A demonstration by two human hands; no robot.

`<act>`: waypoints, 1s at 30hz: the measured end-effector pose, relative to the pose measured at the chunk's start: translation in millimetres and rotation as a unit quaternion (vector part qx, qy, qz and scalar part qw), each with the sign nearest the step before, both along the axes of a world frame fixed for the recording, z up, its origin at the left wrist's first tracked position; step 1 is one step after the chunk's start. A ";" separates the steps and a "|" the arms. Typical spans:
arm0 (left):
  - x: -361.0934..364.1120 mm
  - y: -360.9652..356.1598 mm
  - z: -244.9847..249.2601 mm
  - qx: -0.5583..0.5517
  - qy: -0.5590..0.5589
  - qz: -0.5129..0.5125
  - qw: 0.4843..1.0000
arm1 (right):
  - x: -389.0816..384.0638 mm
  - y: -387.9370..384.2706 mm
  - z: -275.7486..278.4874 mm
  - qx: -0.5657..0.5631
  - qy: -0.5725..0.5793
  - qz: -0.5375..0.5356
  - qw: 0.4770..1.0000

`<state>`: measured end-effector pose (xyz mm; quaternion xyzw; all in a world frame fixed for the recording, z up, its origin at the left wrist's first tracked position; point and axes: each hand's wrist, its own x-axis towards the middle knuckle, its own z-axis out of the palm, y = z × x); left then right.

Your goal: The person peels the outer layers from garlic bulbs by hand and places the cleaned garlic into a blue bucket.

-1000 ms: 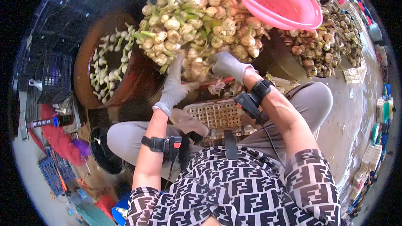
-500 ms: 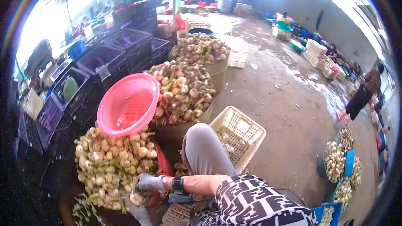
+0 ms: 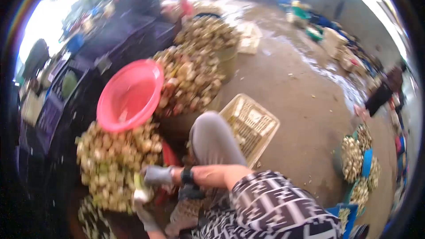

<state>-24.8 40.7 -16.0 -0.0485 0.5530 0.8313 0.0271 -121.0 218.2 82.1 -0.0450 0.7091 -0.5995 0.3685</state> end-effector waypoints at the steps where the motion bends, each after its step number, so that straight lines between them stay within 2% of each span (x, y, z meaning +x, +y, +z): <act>1: -3.6 18.2 25.0 0.029 -0.031 0.012 0.999 | -9.6 -6.7 -43.2 0.002 0.150 0.015 0.989; 2: -6.0 36.3 50.1 0.059 -0.062 0.026 0.996 | -15.5 -2.7 -61.5 0.011 0.249 0.049 0.967; 3: -9.9 28.9 42.8 0.173 -0.108 0.051 0.978 | -17.8 3.3 -53.1 0.004 0.328 0.070 0.942; 4: -13.9 22.2 36.2 0.284 -0.151 0.087 0.943 | -18.1 1.0 -45.6 0.056 0.254 0.100 0.960; 5: -15.1 18.8 27.0 0.284 -0.173 0.103 0.937 | -14.7 -1.2 -40.3 0.035 0.317 0.113 0.941; 6: -11.5 28.6 58.5 0.320 -0.152 0.113 0.928 | -10.0 -9.1 -42.1 0.012 0.285 0.090 0.954; 7: -9.6 16.2 46.4 0.339 -0.131 0.092 0.927 | -6.4 -16.7 -43.9 -0.012 0.253 0.066 0.965; 8: -9.8 7.6 33.5 0.360 -0.105 0.061 0.925 | -10.2 -23.6 -72.9 -0.078 0.294 0.017 0.953; 10: -5.8 17.9 37.6 0.138 -0.122 0.103 0.978 | -11.0 -28.0 -69.0 -0.100 0.387 0.079 0.913; 11: -9.0 16.5 24.3 0.003 -0.085 0.168 0.982 | -2.4 -27.0 -59.9 -0.127 0.119 0.049 0.983; 12: -12.2 17.1 8.0 -0.134 -0.046 0.226 0.964 | -1.4 -30.3 -69.1 -0.108 0.073 0.045 0.990; 13: -13.2 27.1 6.8 -0.060 -0.045 0.318 0.945 | -2.9 -30.0 -75.2 -0.153 0.005 0.010 0.988; 15: 1.0 13.2 17.8 0.058 -0.094 0.195 0.975 | -0.9 -24.5 -66.3 -0.266 -0.151 -0.064 0.950; 16: 7.6 5.0 23.9 0.119 -0.117 0.129 0.978 | -0.8 -19.2 -68.3 -0.215 0.050 0.015 0.975; 17: 4.6 -8.8 9.5 0.194 -0.137 0.047 0.970 | -1.6 -11.6 -69.4 -0.154 0.249 0.094 0.952; 18: 4.5 -2.8 17.2 0.188 -0.154 0.104 0.964 | -2.4 -8.1 -70.0 -0.087 0.437 0.168 0.879; 20: -1.6 12.3 40.2 0.171 -0.183 0.215 0.944 | -3.4 -10.4 -67.9 -0.071 0.375 0.161 0.910; 21: 1.3 5.3 35.9 0.044 -0.135 0.228 0.963 | -1.7 -11.6 -65.6 -0.062 0.342 0.156 0.924; 23: 8.4 -7.6 29.5 0.003 -0.146 0.279 0.949 | 0.5 -21.2 -62.3 -0.233 0.210 0.068 0.947; 24: 9.6 -10.2 35.5 -0.018 -0.151 0.304 0.941 | 1.0 -23.1 -54.6 -0.264 0.076 0.033 0.961; 25: 11.3 -11.4 40.6 0.016 -0.148 0.296 0.943 | 1.5 -24.9 -46.8 -0.292 -0.056 -0.022 0.955; 28: 1.5 -4.3 50.1 0.045 -0.228 0.328 0.916 | 5.8 -36.0 -37.9 -0.159 -0.045 0.027 0.986; 29: -1.0 -9.2 31.9 0.069 -0.245 0.333 0.908 | 5.9 -35.4 -35.3 -0.124 -0.012 0.055 0.991; 30: -3.5 -9.6 30.6 0.070 -0.239 0.323 0.913 | 0.1 -33.5 -32.9 -0.106 -0.042 0.063 0.991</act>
